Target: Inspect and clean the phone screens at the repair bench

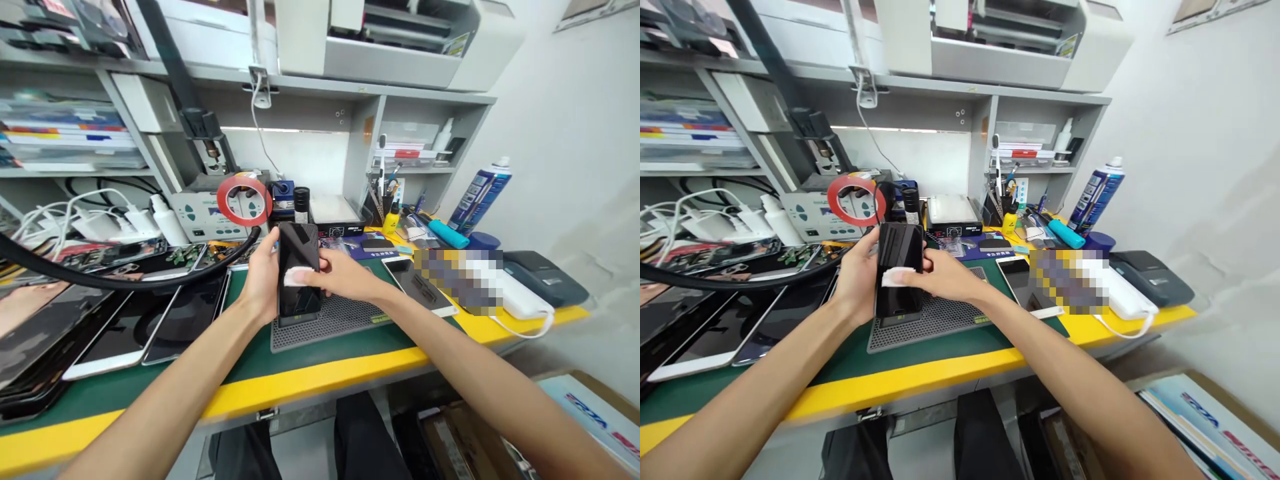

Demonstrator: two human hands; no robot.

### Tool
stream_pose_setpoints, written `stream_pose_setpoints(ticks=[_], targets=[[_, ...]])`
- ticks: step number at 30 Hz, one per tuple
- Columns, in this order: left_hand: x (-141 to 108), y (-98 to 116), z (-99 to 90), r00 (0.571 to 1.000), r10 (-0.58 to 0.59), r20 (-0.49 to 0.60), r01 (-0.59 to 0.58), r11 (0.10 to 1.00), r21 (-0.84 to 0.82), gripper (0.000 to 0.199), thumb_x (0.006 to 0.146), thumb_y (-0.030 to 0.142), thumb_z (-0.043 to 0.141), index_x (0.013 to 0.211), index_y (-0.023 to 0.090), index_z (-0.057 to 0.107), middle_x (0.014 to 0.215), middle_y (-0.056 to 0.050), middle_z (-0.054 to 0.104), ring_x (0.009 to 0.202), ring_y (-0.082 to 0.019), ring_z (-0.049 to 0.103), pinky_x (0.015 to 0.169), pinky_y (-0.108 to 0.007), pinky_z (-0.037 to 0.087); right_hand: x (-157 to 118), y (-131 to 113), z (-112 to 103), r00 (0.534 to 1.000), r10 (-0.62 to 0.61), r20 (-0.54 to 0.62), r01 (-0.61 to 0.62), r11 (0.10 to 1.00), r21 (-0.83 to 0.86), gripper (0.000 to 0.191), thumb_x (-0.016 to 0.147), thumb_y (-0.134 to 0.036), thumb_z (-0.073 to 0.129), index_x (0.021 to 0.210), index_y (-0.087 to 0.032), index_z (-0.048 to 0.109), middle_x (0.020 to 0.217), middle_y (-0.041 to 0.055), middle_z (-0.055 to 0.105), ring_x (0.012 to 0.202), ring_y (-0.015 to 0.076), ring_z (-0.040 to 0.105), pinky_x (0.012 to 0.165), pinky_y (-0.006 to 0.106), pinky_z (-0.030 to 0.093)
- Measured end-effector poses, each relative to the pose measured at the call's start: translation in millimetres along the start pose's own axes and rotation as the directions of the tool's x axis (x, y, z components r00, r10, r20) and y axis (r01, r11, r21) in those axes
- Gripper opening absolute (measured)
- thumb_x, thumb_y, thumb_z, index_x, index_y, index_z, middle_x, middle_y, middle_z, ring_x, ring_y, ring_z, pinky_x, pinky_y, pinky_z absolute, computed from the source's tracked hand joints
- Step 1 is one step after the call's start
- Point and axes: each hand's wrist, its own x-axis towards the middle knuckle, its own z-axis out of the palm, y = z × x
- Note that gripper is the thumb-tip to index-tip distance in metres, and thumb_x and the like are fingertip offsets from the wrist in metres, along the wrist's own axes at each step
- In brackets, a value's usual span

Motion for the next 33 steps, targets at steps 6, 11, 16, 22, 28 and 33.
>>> stream_pose_setpoints(ticks=[6,11,16,22,28,33], targets=[[-1.9,-3.2,6.5,0.994,-0.036,-0.101,0.038,0.999,0.025,0.051,0.094,0.053,0.045,0.118,0.017,0.073,0.082,-0.010,0.077,0.078,-0.029,0.075,0.070,-0.039,0.063,0.4,0.2,1.7,0.988,-0.033,-0.153,0.041,0.998,0.050,0.054,0.078,-0.069,0.068,0.091,-0.017,0.063,0.067,0.0003,0.058,0.052,0.0088,0.052,0.040,0.018,0.041],[-2.3,-7.1,8.6,0.994,-0.071,-0.083,0.073,0.997,0.026,0.053,0.095,0.053,0.042,0.117,0.016,0.073,0.083,-0.012,0.077,0.078,-0.030,0.075,0.072,-0.042,0.063,6.8,6.1,1.0,0.969,0.030,-0.247,-0.009,0.996,0.086,0.065,0.077,-0.080,0.057,0.076,-0.015,0.061,0.057,0.0028,0.058,0.042,0.0126,0.054,0.034,0.023,0.042],[-0.2,-11.0,5.8,0.996,-0.084,-0.021,0.084,0.996,0.016,0.055,0.095,0.055,0.043,0.119,0.014,0.071,0.087,-0.013,0.077,0.081,-0.029,0.075,0.076,-0.042,0.062,7.2,7.3,-1.2,0.966,0.073,-0.248,-0.042,0.991,0.128,0.065,0.076,-0.080,0.059,0.080,-0.016,0.057,0.061,0.0005,0.057,0.042,0.0113,0.054,0.033,0.022,0.043],[-0.7,-16.2,3.1,0.994,-0.105,-0.002,0.105,0.994,0.015,0.059,0.093,0.057,0.049,0.123,0.010,0.067,0.092,-0.014,0.076,0.084,-0.028,0.075,0.083,-0.043,0.060,2.3,1.6,-2.1,0.948,-0.023,-0.318,0.057,0.993,0.100,0.050,0.079,-0.061,0.071,0.097,-0.016,0.060,0.082,0.0023,0.065,0.061,0.0089,0.060,0.045,0.015,0.044],[-4.0,-21.5,9.8,0.989,-0.143,-0.046,0.148,0.982,0.114,0.057,0.094,0.056,0.048,0.120,0.010,0.068,0.090,-0.014,0.076,0.083,-0.027,0.075,0.081,-0.041,0.060,1.0,0.3,0.0,0.919,0.049,-0.391,-0.027,0.998,0.062,0.056,0.073,-0.070,0.071,0.088,-0.018,0.054,0.067,-0.0034,0.056,0.046,0.0069,0.049,0.038,0.017,0.033],[-4.5,-22.6,8.7,0.977,-0.204,-0.068,0.213,0.956,0.203,0.067,0.091,0.064,0.044,0.111,0.005,0.070,0.088,-0.019,0.075,0.076,-0.030,0.074,0.076,-0.042,0.060,4.9,0.0,-0.7,0.890,0.021,-0.456,-0.021,1.000,0.006,0.055,0.083,-0.069,0.061,0.074,-0.016,0.050,0.064,-0.0022,0.054,0.050,0.0057,0.047,0.044,0.016,0.032]])
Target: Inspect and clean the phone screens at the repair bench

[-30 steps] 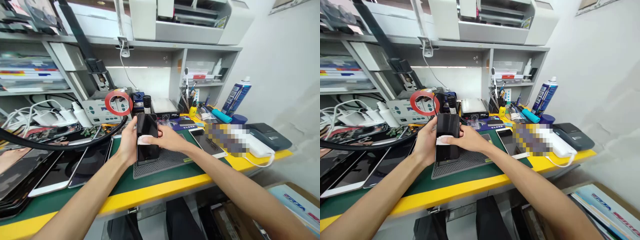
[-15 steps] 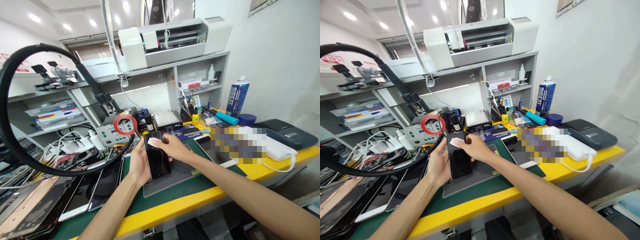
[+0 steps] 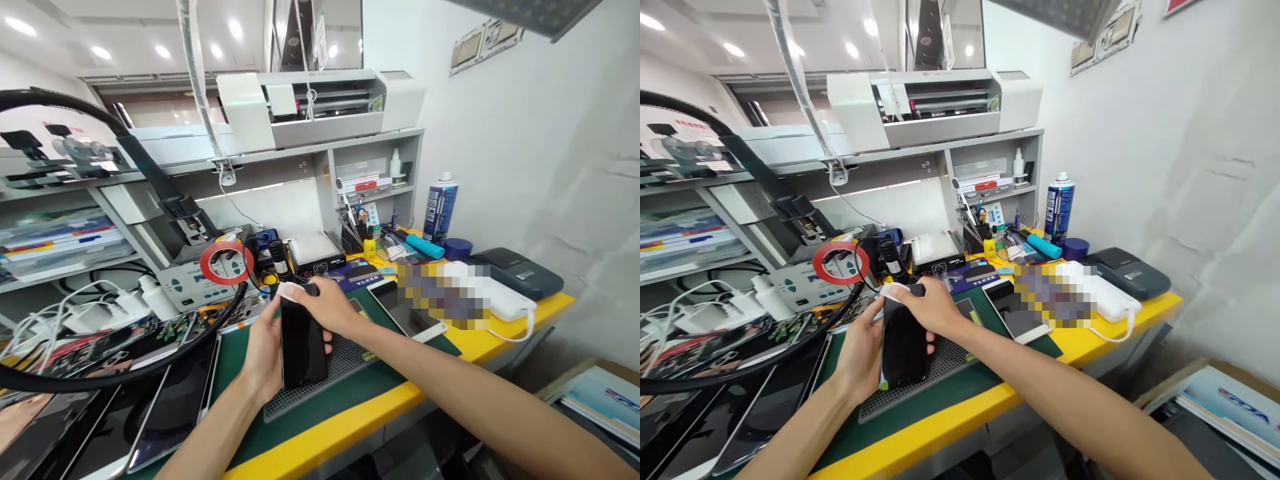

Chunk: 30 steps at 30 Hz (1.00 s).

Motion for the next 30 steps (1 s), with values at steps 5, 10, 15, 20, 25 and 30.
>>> stream_pose_setpoints(ticks=[5,10,15,20,25,30], targets=[[1.6,0.0,-3.4,1.000,-0.004,-0.017,0.004,1.000,0.018,0.069,0.090,0.066,0.044,0.109,0.005,0.070,0.085,-0.019,0.075,0.072,-0.030,0.073,0.074,-0.044,0.060,5.8,5.2,1.4,1.000,-0.006,0.016,0.006,1.000,0.006,0.046,0.091,-0.060,0.052,0.075,-0.017,0.050,0.059,-0.0039,0.048,0.048,0.0065,0.046,0.041,0.017,0.029],[1.6,0.3,-3.6,1.000,-0.003,-0.008,0.003,1.000,-0.004,0.071,0.089,0.069,0.043,0.106,0.006,0.071,0.086,-0.019,0.075,0.075,-0.031,0.073,0.077,-0.046,0.060,8.5,9.2,1.5,0.997,0.018,0.080,-0.024,0.998,0.063,0.041,0.096,-0.055,0.045,0.077,-0.019,0.048,0.056,-0.0058,0.045,0.041,0.0073,0.045,0.036,0.018,0.032],[-0.5,0.1,0.7,0.999,0.023,0.043,-0.021,0.999,-0.043,0.074,0.089,0.069,0.039,0.093,0.003,0.072,0.088,-0.021,0.073,0.072,-0.028,0.071,0.075,-0.041,0.059,6.6,4.4,-1.2,0.989,0.069,0.134,-0.085,0.990,0.117,0.040,0.096,-0.054,0.046,0.076,-0.018,0.047,0.053,-0.0065,0.043,0.038,0.0059,0.041,0.035,0.017,0.031],[-5.3,2.0,5.6,0.996,0.086,0.010,-0.084,0.991,-0.106,0.066,0.092,0.065,0.040,0.088,0.007,0.072,0.084,-0.015,0.072,0.066,-0.022,0.067,0.069,-0.036,0.059,1.8,0.5,-1.4,0.980,0.118,0.158,-0.143,0.977,0.160,0.047,0.090,-0.063,0.053,0.077,-0.018,0.047,0.049,-0.0075,0.041,0.036,0.0050,0.040,0.035,0.015,0.028],[-2.9,-2.1,0.4,0.995,0.104,-0.006,-0.104,0.988,-0.111,0.071,0.086,0.074,0.044,0.087,0.008,0.072,0.073,-0.013,0.070,0.063,-0.022,0.066,0.067,-0.033,0.057,-0.7,3.9,7.2,0.975,0.151,0.162,-0.179,0.968,0.177,0.053,0.083,-0.071,0.056,0.080,-0.020,0.044,0.050,-0.0077,0.042,0.034,0.0082,0.042,0.031,0.017,0.030],[1.9,-5.8,-2.6,0.989,0.148,0.013,-0.145,0.978,-0.150,0.075,0.082,0.078,0.047,0.096,0.008,0.071,0.072,-0.014,0.071,0.062,-0.023,0.066,0.065,-0.032,0.055,-1.7,7.7,17.1,0.977,0.148,0.153,-0.173,0.970,0.169,0.059,0.079,-0.078,0.055,0.085,-0.020,0.047,0.048,-0.0081,0.040,0.033,0.0087,0.039,0.030,0.019,0.033]])
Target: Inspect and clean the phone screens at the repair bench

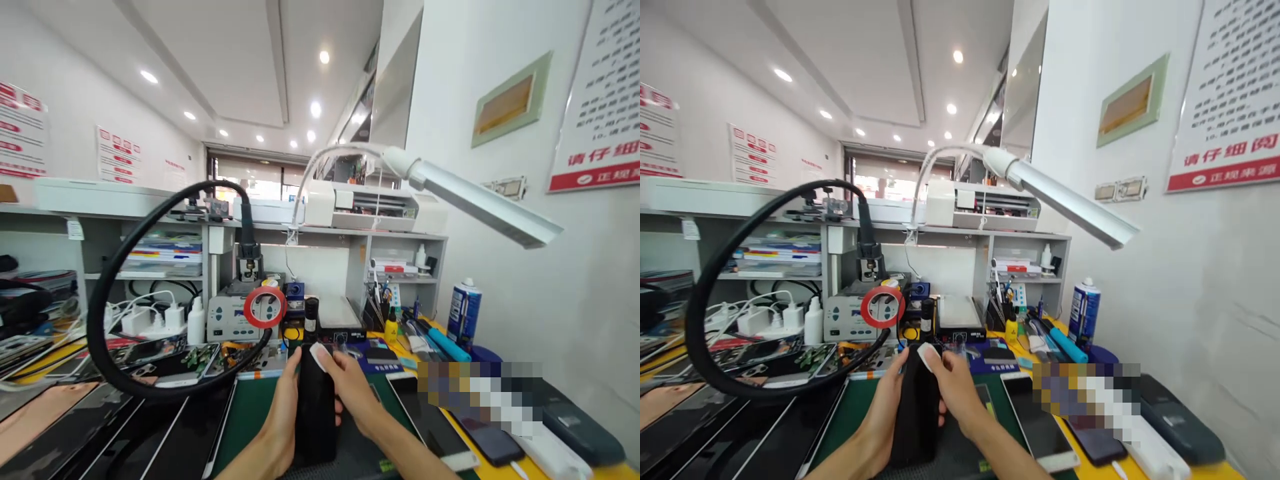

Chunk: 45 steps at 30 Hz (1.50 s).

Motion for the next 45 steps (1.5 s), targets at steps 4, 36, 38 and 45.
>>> stream_pose_setpoints(ticks=[4,36,38,45], targets=[[-1.2,2.9,3.6,0.998,-0.009,0.060,0.013,0.998,-0.059,0.071,0.086,0.073,0.046,0.097,0.007,0.071,0.059,-0.011,0.066,0.051,-0.019,0.060,0.058,-0.029,0.051,2.1,4.1,4.9,1.000,0.009,-0.015,-0.009,1.000,0.009,0.065,0.074,-0.082,0.058,0.085,-0.019,0.049,0.049,-0.0077,0.041,0.034,0.0069,0.037,0.031,0.017,0.029],[-6.4,3.0,10.6,0.996,0.057,-0.073,-0.063,0.995,-0.081,0.067,0.085,0.066,0.057,0.128,0.015,0.062,0.087,-0.011,0.075,0.075,-0.026,0.073,0.075,-0.038,0.059,-13.0,-14.7,2.5,1.000,0.005,0.019,-0.005,1.000,0.001,0.060,0.080,-0.074,0.060,0.096,-0.016,0.058,0.048,-0.0070,0.042,0.035,0.0078,0.037,0.031,0.019,0.032],[-7.5,2.4,11.0,0.995,0.075,-0.072,-0.079,0.995,-0.063,0.067,0.086,0.066,0.057,0.130,0.016,0.061,0.088,-0.011,0.075,0.076,-0.025,0.073,0.075,-0.038,0.059,-14.3,-17.6,2.6,1.000,0.012,-0.006,-0.012,1.000,0.004,0.058,0.080,-0.073,0.060,0.094,-0.016,0.059,0.049,-0.0061,0.044,0.035,0.0079,0.038,0.031,0.019,0.031],[-9.7,-0.9,12.0,0.992,0.096,-0.081,-0.098,0.995,-0.019,0.069,0.088,0.064,0.056,0.138,0.018,0.056,0.106,-0.011,0.075,0.096,-0.027,0.072,0.082,-0.035,0.058,-12.2,-20.0,3.7,0.996,-0.039,-0.083,0.040,0.999,0.007,0.060,0.078,-0.074,0.062,0.089,-0.015,0.061,0.054,-0.0016,0.052,0.038,0.0086,0.043,0.036,0.020,0.029]])
